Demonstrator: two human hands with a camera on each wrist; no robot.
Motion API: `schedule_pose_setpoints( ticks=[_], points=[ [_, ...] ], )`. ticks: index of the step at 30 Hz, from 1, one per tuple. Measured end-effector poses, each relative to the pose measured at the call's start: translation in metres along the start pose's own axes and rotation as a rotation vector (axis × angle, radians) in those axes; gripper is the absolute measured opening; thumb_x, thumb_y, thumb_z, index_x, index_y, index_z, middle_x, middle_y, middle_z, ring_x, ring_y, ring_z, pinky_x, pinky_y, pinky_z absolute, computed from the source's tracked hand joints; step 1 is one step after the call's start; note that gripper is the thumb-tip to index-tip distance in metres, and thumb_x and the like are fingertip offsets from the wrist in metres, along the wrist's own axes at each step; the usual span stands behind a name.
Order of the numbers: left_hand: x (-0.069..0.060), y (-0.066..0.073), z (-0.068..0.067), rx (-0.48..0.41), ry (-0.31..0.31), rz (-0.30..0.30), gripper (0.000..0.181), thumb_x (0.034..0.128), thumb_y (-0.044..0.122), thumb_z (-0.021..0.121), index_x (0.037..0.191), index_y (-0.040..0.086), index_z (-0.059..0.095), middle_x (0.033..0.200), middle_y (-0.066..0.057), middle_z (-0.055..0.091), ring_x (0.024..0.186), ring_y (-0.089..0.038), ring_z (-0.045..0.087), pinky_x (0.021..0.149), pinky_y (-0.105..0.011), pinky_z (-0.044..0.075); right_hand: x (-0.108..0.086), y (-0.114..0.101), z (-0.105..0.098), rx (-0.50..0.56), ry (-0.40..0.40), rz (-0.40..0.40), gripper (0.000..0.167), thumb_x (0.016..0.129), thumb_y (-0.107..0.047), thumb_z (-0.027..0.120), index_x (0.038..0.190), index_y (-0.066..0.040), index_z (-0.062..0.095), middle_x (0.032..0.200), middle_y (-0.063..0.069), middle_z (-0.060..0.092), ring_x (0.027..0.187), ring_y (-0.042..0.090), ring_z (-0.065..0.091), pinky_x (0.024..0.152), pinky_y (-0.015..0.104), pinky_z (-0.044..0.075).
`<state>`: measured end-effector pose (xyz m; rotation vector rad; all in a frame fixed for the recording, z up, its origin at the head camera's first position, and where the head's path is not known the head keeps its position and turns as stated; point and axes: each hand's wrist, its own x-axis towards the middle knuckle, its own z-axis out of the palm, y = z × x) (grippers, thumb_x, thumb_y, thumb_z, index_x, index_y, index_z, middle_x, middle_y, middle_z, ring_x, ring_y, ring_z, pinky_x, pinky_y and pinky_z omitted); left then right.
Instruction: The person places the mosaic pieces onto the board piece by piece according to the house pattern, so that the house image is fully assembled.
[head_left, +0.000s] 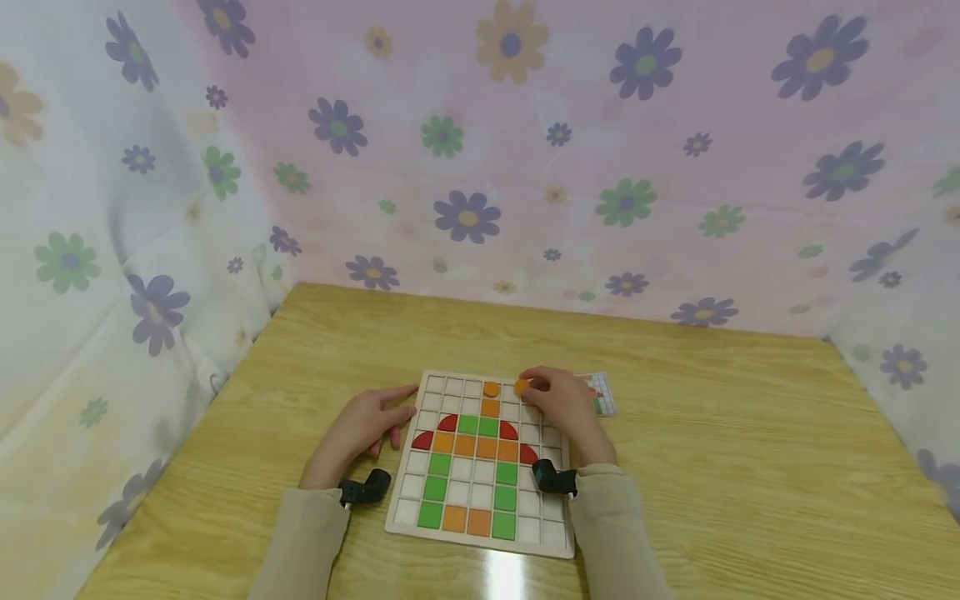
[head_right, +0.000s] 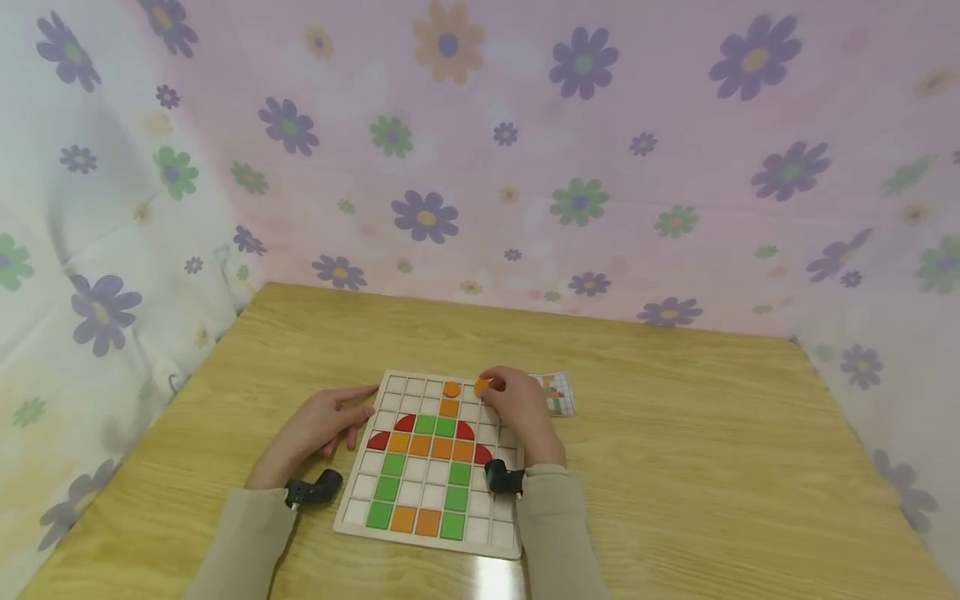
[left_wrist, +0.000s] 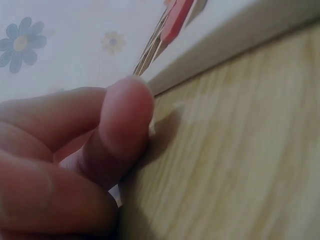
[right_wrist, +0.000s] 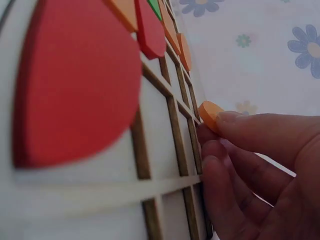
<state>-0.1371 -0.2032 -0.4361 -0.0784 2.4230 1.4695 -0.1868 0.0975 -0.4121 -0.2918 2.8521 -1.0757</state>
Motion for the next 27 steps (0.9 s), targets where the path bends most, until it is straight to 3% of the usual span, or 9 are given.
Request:
schedule_pose_setpoints(
  ticks=[6,16,27],
  points=[
    [-0.001,-0.001,-0.001,0.0,0.011,-0.005,0.042,0.0845,0.04,0.058,0.126,0.039,0.048,0.057,-0.013,0.058,0.03,-0.015,0.035,0.03,-0.027,0.034,0.0,-0.003,0.007,-0.024,0.007,-0.055,0.02,0.084,-0.019,0.063,0.104,-0.018,0.067,0.092,-0.001,0.063,0.082,0.017,0.055,0.074,0.035,0.046],
    [-0.002,-0.001,0.002,-0.026,0.0,0.002,0.041,0.0842,0.042,0.058,0.124,0.04,0.049,0.058,-0.013,0.059,0.03,-0.015,0.035,0.03,-0.028,0.035,0.0,-0.007,0.008,-0.09,0.002,-0.004,0.019,0.083,-0.023,0.065,0.101,-0.022,0.067,0.094,-0.003,0.062,0.083,0.016,0.054,0.074,0.034,0.045],
    [-0.004,-0.001,0.0,-0.001,0.008,0.009,0.045,0.0844,0.039,0.059,0.127,0.035,0.048,0.056,-0.011,0.058,0.03,-0.014,0.034,0.03,-0.026,0.035,-0.001,-0.01,0.013,-0.147,-0.029,-0.03,0.021,0.082,-0.024,0.065,0.103,-0.022,0.066,0.085,-0.004,0.056,0.072,0.014,0.05,0.062,0.03,0.043]
  ],
)
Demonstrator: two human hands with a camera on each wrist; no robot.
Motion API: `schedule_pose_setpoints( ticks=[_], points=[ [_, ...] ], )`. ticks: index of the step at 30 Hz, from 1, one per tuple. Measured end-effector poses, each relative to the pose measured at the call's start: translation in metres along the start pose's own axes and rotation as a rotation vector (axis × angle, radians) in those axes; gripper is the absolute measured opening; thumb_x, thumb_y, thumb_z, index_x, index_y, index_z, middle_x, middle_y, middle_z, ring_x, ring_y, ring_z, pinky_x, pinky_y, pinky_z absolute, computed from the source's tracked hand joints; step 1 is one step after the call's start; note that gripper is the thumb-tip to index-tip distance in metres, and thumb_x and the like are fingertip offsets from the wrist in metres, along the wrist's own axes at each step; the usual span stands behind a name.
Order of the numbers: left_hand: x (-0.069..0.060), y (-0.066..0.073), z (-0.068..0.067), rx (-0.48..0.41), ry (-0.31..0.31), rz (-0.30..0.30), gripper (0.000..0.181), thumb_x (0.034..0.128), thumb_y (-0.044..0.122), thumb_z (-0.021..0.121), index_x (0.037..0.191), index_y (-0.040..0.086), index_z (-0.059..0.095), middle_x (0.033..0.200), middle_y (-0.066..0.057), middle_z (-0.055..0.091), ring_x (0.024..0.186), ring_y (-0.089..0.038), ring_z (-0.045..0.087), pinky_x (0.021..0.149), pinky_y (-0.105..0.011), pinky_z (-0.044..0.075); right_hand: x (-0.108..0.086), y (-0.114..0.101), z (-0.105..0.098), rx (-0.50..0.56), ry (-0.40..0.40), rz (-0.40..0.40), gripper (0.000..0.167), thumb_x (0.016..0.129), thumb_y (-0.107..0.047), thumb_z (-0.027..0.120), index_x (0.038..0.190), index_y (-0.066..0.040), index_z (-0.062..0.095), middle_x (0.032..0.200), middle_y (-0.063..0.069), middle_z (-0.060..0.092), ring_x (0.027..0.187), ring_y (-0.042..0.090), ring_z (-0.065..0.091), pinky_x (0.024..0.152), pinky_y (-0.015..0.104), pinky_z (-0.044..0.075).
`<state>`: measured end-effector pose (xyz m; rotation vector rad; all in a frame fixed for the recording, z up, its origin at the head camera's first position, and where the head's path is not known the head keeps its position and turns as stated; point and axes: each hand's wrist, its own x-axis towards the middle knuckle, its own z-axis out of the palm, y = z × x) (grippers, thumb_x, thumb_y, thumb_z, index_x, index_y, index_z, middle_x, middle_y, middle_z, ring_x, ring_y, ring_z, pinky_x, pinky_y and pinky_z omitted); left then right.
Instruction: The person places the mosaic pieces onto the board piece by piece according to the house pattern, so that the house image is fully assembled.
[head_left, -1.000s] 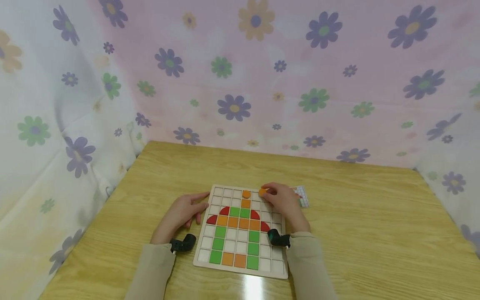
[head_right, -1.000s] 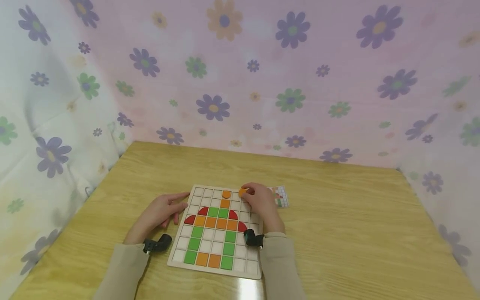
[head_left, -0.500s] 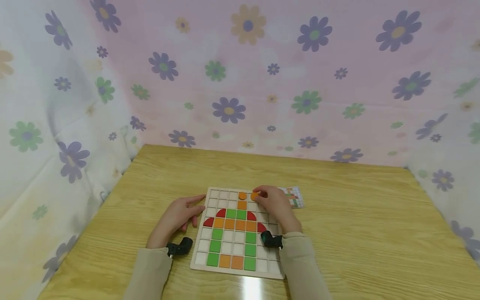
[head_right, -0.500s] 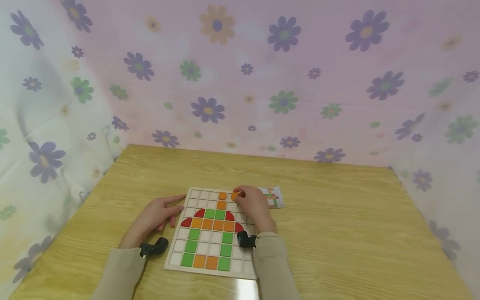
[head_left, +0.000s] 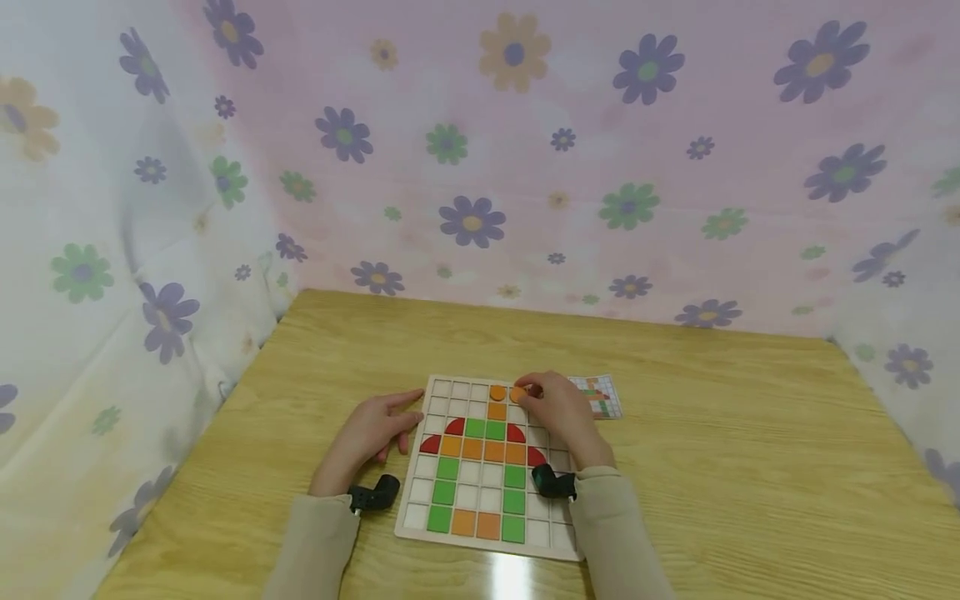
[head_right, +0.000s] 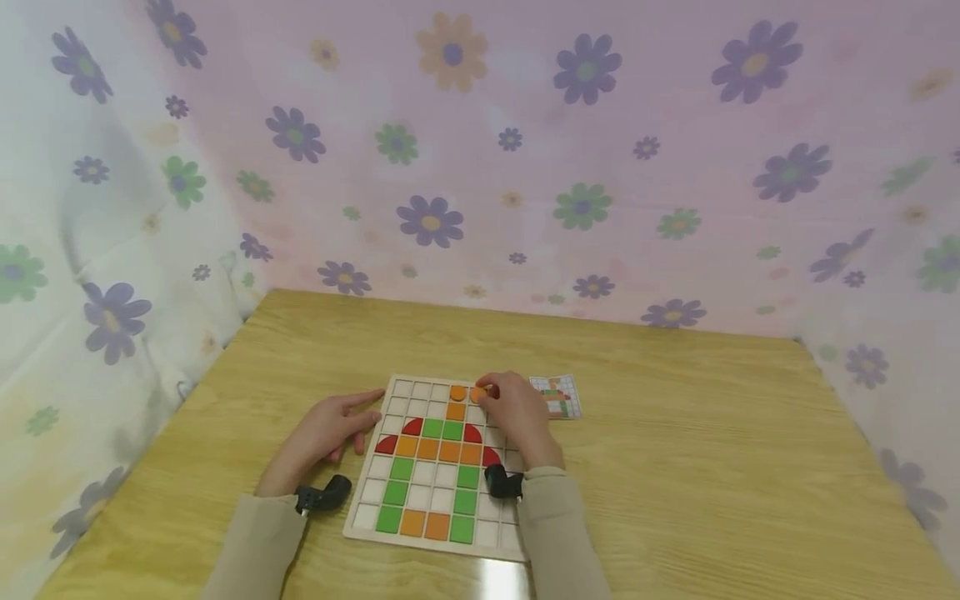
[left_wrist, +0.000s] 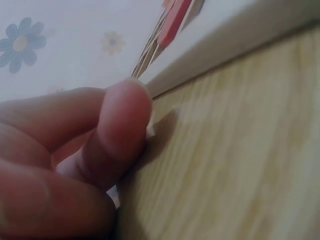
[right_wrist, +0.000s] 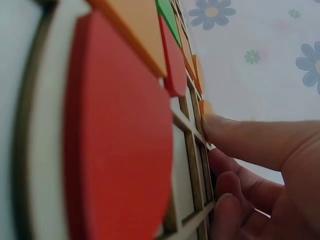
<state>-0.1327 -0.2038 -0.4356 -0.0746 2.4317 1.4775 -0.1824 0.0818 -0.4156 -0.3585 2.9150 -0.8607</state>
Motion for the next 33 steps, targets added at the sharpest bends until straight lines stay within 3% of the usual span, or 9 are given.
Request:
schedule_pose_setpoints(
  ticks=[6,16,26,33],
  points=[
    [-0.001,0.0,0.006,-0.004,-0.011,0.007,0.046,0.0843,0.037,0.06,0.128,0.032,0.047,0.055,-0.011,0.058,0.03,-0.014,0.034,0.03,-0.028,0.035,-0.002,0.005,-0.003,0.027,-0.053,-0.003,0.025,0.079,-0.021,0.068,0.105,-0.021,0.064,0.084,-0.003,0.054,0.07,0.015,0.047,0.06,0.029,0.04],
    [-0.002,-0.001,0.003,-0.002,-0.017,-0.009,0.044,0.0843,0.037,0.06,0.127,0.036,0.048,0.058,-0.011,0.059,0.03,-0.014,0.033,0.03,-0.027,0.034,-0.002,0.004,-0.003,0.029,-0.057,-0.039,0.022,0.08,-0.021,0.067,0.102,-0.024,0.065,0.084,-0.004,0.053,0.071,0.015,0.047,0.061,0.03,0.041],
    [0.001,-0.003,0.004,-0.002,-0.039,0.021,0.048,0.0843,0.038,0.06,0.13,0.032,0.046,0.058,-0.01,0.059,0.03,-0.013,0.032,0.03,-0.029,0.035,-0.004,0.006,-0.006,0.008,-0.069,-0.092,0.024,0.082,-0.018,0.065,0.106,-0.024,0.065,0.086,-0.004,0.053,0.071,0.014,0.046,0.059,0.029,0.04],
    [0.001,0.001,0.003,0.007,0.0,-0.01,0.045,0.0825,0.04,0.061,0.126,0.037,0.048,0.052,-0.008,0.053,0.031,-0.014,0.032,0.03,-0.029,0.034,0.003,0.006,-0.011,-0.001,-0.095,-0.124,0.024,0.084,-0.016,0.063,0.106,-0.024,0.066,0.084,-0.005,0.054,0.072,0.013,0.047,0.061,0.029,0.041]
  ],
)
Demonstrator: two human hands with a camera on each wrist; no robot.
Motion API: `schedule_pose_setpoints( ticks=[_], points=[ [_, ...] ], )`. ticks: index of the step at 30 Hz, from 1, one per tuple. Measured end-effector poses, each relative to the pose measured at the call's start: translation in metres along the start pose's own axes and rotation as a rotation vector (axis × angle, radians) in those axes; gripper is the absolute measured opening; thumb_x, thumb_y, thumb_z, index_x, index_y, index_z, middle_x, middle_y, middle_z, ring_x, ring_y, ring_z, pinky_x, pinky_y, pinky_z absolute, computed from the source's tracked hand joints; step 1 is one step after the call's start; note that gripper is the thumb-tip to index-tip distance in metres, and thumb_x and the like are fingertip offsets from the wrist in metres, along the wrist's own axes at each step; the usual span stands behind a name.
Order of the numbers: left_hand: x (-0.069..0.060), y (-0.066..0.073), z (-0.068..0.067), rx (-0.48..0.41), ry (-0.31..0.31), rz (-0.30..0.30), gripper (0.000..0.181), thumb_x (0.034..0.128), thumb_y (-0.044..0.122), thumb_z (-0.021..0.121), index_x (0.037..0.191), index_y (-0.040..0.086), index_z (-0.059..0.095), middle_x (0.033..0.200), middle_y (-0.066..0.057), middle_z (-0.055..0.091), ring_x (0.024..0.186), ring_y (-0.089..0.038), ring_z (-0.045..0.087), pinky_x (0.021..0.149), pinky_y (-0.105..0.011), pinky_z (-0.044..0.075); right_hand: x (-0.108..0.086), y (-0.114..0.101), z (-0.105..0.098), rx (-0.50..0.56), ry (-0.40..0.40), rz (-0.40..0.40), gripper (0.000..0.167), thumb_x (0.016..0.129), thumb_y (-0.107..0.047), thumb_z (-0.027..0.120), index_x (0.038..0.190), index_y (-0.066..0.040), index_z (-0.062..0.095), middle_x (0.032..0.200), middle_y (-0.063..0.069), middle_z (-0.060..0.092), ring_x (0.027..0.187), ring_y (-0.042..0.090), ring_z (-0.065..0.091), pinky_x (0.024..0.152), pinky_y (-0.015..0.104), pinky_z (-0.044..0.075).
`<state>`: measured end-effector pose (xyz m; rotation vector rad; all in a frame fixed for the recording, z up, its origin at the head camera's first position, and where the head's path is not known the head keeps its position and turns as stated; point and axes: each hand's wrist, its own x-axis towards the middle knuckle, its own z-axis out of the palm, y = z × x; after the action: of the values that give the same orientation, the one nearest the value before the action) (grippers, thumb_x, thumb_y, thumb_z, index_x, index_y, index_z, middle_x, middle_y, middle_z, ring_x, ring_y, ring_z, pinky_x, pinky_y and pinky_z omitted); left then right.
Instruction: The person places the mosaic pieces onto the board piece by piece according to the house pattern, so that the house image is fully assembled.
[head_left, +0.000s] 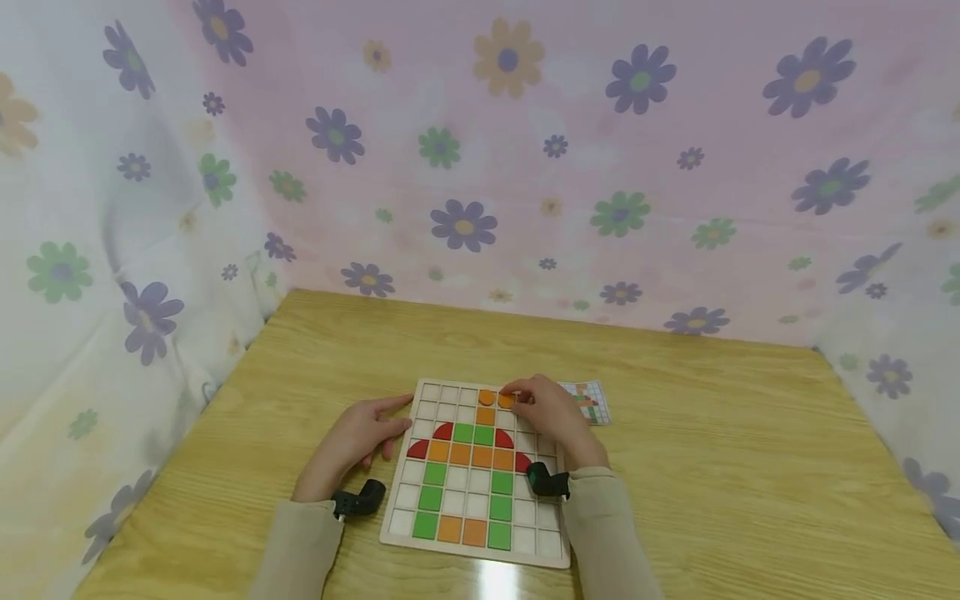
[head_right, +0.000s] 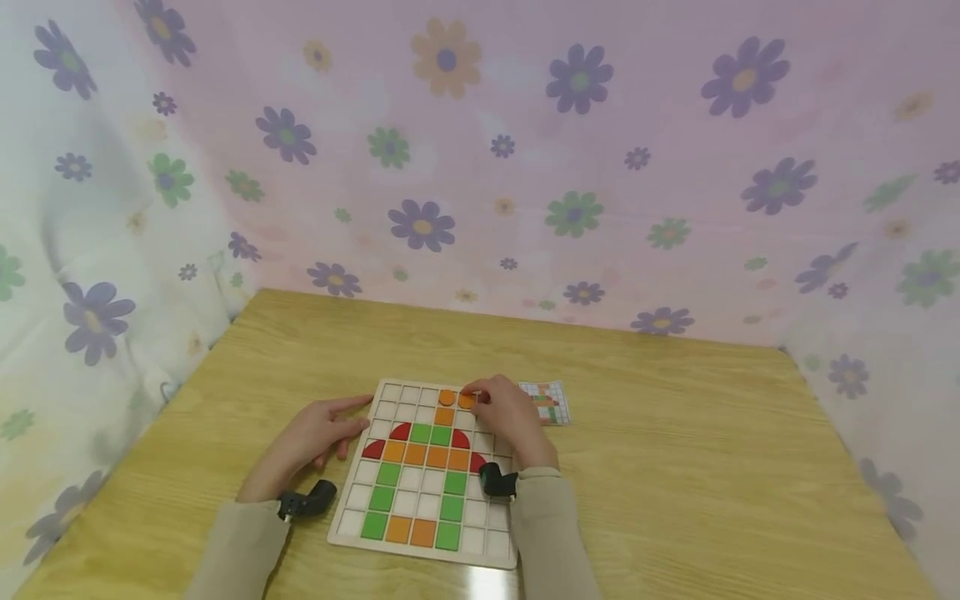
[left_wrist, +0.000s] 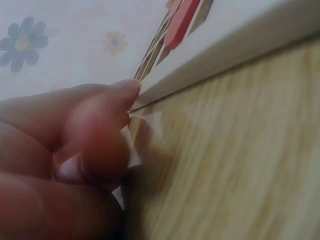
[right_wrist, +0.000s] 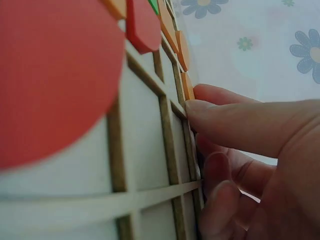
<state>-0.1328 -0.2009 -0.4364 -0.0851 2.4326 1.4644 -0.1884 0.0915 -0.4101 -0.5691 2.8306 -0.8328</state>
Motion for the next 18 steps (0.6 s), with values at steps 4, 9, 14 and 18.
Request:
schedule_pose_setpoints(
  ticks=[4,9,14,18],
  points=[
    [0.002,0.003,-0.001,-0.018,-0.003,0.001,0.042,0.0827,0.041,0.061,0.124,0.039,0.05,0.047,-0.006,0.046,0.032,-0.015,0.035,0.031,-0.031,0.037,0.002,0.003,-0.005,0.027,-0.036,-0.005,0.029,0.085,-0.017,0.061,0.114,-0.022,0.062,0.085,-0.005,0.053,0.072,0.014,0.046,0.06,0.029,0.04],
    [0.008,0.005,0.0,-0.022,-0.02,0.037,0.037,0.0875,0.037,0.055,0.124,0.037,0.051,0.047,-0.006,0.044,0.033,-0.016,0.036,0.032,-0.032,0.039,-0.001,0.011,-0.007,0.148,-0.021,0.042,0.038,0.086,-0.023,0.06,0.124,-0.021,0.054,0.09,-0.005,0.054,0.076,0.015,0.048,0.064,0.03,0.042],
    [0.01,0.004,-0.001,0.033,-0.04,0.052,0.036,0.0915,0.033,0.05,0.128,0.035,0.048,0.047,-0.005,0.045,0.033,-0.015,0.036,0.033,-0.033,0.04,-0.013,0.015,0.001,0.242,0.042,0.049,0.033,0.089,-0.025,0.056,0.121,-0.021,0.056,0.094,-0.005,0.053,0.079,0.013,0.049,0.063,0.029,0.043],
    [0.007,0.0,-0.002,0.048,0.015,0.026,0.036,0.0913,0.031,0.051,0.127,0.036,0.048,0.047,-0.005,0.045,0.032,-0.015,0.035,0.031,-0.031,0.037,-0.027,0.007,0.0,0.282,0.055,0.023,0.031,0.09,-0.027,0.055,0.12,-0.025,0.056,0.095,-0.008,0.054,0.082,0.012,0.052,0.065,0.029,0.045]
  ],
)
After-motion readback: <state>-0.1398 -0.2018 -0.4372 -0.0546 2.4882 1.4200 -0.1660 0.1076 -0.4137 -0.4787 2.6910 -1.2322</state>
